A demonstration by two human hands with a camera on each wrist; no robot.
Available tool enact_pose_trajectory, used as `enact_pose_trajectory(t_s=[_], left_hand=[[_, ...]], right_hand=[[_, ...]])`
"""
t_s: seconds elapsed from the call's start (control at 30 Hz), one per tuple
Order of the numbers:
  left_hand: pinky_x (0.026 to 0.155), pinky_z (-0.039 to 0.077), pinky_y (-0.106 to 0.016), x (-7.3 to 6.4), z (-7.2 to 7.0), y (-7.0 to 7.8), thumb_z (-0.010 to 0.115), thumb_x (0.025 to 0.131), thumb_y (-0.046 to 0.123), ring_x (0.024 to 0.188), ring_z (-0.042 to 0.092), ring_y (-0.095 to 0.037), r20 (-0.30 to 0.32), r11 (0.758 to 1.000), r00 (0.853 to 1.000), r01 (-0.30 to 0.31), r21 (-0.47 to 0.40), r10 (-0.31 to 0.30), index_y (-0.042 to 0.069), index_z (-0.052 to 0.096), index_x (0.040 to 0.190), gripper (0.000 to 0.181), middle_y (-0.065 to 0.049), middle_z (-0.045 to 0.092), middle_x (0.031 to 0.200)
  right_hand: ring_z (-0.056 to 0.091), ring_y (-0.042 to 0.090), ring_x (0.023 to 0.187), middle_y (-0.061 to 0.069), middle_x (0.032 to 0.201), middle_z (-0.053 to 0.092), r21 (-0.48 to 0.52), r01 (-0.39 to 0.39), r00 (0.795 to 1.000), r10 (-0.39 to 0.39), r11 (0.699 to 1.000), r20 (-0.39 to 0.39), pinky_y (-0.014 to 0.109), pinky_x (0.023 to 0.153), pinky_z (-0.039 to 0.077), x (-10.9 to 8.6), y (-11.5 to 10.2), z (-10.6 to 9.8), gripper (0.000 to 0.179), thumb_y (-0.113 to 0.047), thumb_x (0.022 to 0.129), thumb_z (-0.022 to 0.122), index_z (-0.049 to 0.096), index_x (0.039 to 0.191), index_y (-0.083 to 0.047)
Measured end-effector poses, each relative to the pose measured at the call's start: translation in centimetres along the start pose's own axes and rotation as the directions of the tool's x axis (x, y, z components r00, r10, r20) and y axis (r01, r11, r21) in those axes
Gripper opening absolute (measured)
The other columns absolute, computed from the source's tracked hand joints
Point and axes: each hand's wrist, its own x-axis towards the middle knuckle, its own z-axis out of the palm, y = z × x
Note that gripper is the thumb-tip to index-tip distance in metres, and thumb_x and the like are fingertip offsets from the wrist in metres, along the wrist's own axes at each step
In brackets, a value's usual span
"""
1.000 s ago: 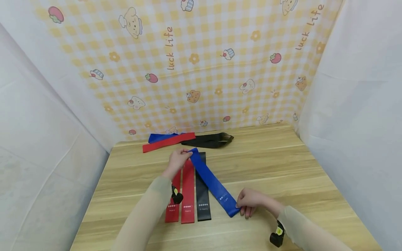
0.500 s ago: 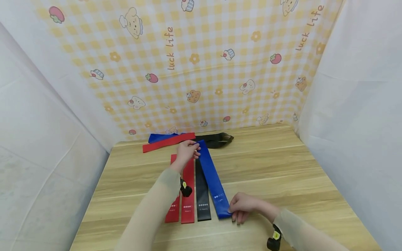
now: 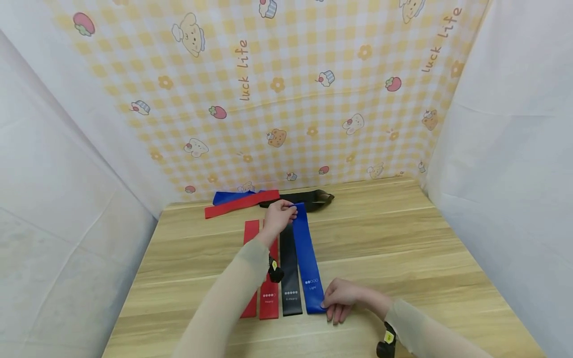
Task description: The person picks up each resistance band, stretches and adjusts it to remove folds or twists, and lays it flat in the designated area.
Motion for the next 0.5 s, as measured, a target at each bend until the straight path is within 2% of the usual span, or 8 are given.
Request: enact_pose_trajectory(t_s=[0.2,0.5], left_hand=[[0.082,0.054,-0.045,0.0,0.7,0.0,0.064,0.095,0.015,0.083,0.069,-0.024,0.031,1.000,1.000,0.001,0.010,-0.001,0.002,0.066,0.105,0.017,-0.012,0.070,0.090],[0.081,0.054,-0.046,0.0,1.3,0.1,0.063,0.095,0.015,0.082,0.069,-0.024,0.035,0.999,0.999,-0.014,0.051,0.013,0.003,0.066,0.103,0.015,-0.010,0.070,0.087]], right_hand=[[0.062,0.010,0.047,0.015,0.064,0.068,-0.004,-0.004,1.000,0.004,1.000,0.002,0.027,0.045,0.053,0.1,0.4,0.2,0.021,-0.010,0.088,0.064,0.067,0.073,0.005],[0.062,0.012,0.047,0.015,0.064,0.068,-0.036,-0.012,1.000,0.012,0.999,-0.003,0.028,0.045,0.053,0.5,0.5,-0.1,0.022,-0.011,0.088,0.065,0.068,0.072,0.004]])
